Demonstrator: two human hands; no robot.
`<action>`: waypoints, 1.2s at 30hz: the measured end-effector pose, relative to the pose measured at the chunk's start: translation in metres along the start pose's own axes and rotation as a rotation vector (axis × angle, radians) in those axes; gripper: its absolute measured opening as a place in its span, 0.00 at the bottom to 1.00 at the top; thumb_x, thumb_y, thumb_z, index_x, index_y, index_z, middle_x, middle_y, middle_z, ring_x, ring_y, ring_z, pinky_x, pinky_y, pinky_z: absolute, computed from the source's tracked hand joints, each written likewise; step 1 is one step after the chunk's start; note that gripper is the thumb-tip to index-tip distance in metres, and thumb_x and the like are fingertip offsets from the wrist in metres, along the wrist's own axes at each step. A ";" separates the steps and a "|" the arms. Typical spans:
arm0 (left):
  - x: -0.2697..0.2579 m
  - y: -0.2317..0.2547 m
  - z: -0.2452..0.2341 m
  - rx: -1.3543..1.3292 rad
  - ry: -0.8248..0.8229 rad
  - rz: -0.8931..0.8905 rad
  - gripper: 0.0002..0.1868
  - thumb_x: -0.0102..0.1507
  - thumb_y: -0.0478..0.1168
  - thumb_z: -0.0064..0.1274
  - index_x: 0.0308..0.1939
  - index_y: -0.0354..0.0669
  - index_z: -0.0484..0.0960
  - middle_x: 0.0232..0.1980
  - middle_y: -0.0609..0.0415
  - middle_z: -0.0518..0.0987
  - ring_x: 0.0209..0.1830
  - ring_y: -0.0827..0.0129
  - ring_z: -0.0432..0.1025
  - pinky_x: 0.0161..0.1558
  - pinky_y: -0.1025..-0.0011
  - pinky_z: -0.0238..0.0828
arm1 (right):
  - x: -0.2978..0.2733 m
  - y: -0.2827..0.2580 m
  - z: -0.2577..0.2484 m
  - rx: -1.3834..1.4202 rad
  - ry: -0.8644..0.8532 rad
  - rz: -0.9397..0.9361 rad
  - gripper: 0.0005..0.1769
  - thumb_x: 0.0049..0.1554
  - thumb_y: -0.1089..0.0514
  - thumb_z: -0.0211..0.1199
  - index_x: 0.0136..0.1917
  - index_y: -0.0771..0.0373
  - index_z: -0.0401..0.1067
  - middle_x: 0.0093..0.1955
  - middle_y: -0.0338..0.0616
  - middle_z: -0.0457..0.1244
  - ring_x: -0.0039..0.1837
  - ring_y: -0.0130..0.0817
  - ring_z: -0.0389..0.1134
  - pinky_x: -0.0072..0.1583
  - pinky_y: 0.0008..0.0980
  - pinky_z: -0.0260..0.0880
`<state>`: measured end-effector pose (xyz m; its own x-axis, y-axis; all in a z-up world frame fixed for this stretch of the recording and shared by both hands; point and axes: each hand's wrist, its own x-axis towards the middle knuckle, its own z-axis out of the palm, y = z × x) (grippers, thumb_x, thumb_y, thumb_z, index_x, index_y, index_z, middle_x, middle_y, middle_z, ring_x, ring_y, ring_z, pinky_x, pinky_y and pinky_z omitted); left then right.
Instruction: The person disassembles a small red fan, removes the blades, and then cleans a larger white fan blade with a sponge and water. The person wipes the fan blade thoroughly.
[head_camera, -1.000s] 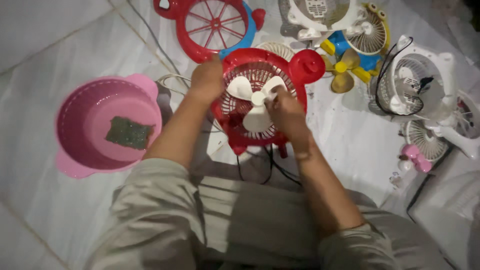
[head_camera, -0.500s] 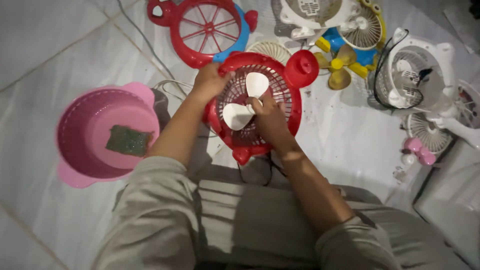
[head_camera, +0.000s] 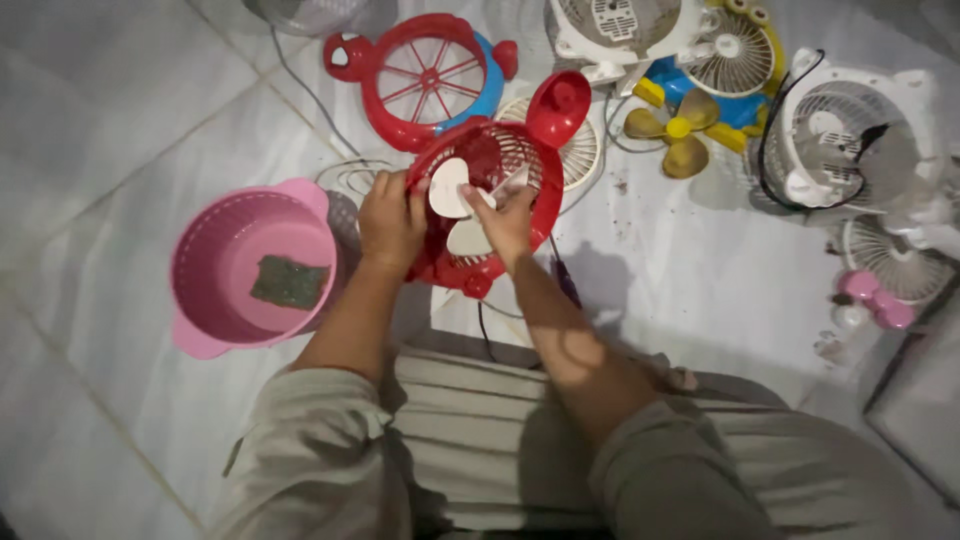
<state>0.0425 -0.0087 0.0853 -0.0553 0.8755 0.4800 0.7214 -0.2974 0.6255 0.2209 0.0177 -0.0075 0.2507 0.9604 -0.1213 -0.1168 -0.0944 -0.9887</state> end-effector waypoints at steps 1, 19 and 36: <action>-0.003 -0.002 -0.001 0.031 -0.018 -0.022 0.10 0.69 0.43 0.53 0.45 0.39 0.78 0.44 0.41 0.77 0.40 0.40 0.73 0.41 0.49 0.70 | -0.001 0.008 0.004 -0.013 0.007 0.050 0.28 0.48 0.53 0.77 0.54 0.72 0.68 0.48 0.48 0.68 0.46 0.33 0.71 0.45 0.31 0.73; 0.001 0.025 0.005 0.532 -0.144 -0.422 0.60 0.42 0.50 0.76 0.68 0.28 0.58 0.65 0.38 0.63 0.63 0.43 0.63 0.61 0.50 0.60 | -0.024 0.005 0.025 -0.285 0.247 0.380 0.31 0.41 0.41 0.80 0.41 0.71 0.79 0.39 0.50 0.71 0.39 0.34 0.71 0.44 0.35 0.69; -0.024 -0.012 -0.020 -0.317 0.036 0.219 0.30 0.63 0.18 0.42 0.69 0.36 0.64 0.70 0.40 0.69 0.72 0.46 0.68 0.75 0.59 0.65 | -0.007 0.026 0.023 0.121 -0.024 -0.537 0.26 0.53 0.70 0.72 0.55 0.61 0.58 0.50 0.40 0.56 0.54 0.29 0.59 0.60 0.29 0.64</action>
<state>0.0215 -0.0337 0.0789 0.0479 0.7660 0.6410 0.4702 -0.5835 0.6621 0.1942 0.0145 -0.0304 0.2835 0.8710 0.4013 -0.0880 0.4403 -0.8935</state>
